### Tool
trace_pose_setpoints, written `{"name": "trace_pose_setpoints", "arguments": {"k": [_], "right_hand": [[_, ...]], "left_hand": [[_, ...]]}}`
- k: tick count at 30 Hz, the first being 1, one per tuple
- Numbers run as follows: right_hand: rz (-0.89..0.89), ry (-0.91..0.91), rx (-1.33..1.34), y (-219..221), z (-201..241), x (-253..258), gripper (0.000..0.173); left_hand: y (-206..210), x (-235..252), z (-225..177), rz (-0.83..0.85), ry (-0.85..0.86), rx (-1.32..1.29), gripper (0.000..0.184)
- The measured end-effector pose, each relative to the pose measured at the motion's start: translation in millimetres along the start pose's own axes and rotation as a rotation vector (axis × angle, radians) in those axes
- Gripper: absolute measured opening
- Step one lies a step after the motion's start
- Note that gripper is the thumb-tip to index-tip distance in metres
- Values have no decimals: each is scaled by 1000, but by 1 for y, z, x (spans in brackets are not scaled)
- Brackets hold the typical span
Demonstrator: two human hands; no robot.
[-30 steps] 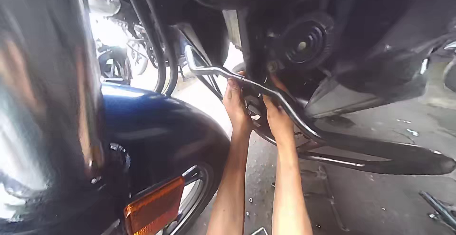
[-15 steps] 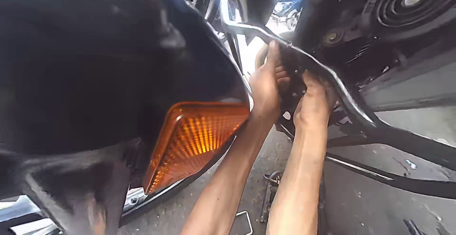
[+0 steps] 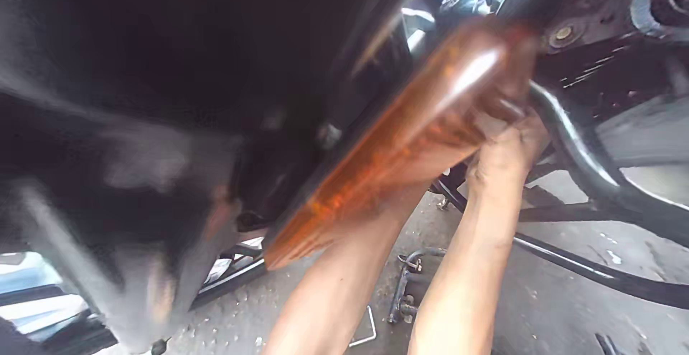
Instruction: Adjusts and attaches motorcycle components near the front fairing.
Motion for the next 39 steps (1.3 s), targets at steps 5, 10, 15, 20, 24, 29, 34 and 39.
{"name": "trace_pose_setpoints", "arguments": {"k": [5, 10, 15, 20, 24, 29, 34, 39], "right_hand": [[20, -32, 9, -6, -8, 2, 41], [-9, -60, 128, 4, 0, 5, 37], [-111, 32, 140, 3, -19, 6, 27], [-57, -31, 197, 9, -16, 10, 37], [34, -71, 165, 8, -7, 10, 44], [12, -68, 71, -11, -45, 14, 37], [98, -56, 139, -11, -71, 24, 32], [102, -35, 199, 16, 9, 9, 20]], "left_hand": [[-15, 9, 24, 12, -15, 35, 52], [-31, 26, 50, -105, -192, 33, 59], [-31, 23, 49, -109, -213, -42, 56], [-29, 23, 48, -90, -191, -37, 56], [-31, 24, 42, -112, -133, -21, 55], [-32, 21, 49, -145, -139, 25, 53], [-27, 24, 51, -176, -170, 35, 53], [-17, 18, 40, -234, -47, 54, 55]]}}
Point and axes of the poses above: each hand's wrist, its own x-axis towards the middle knuckle, its own y-axis out of the palm, z = x × y, the point moved 8 cm from there along x, towards the middle knuckle, and after that the axes turned 13 degrees about -y, right-handed, at the moved point
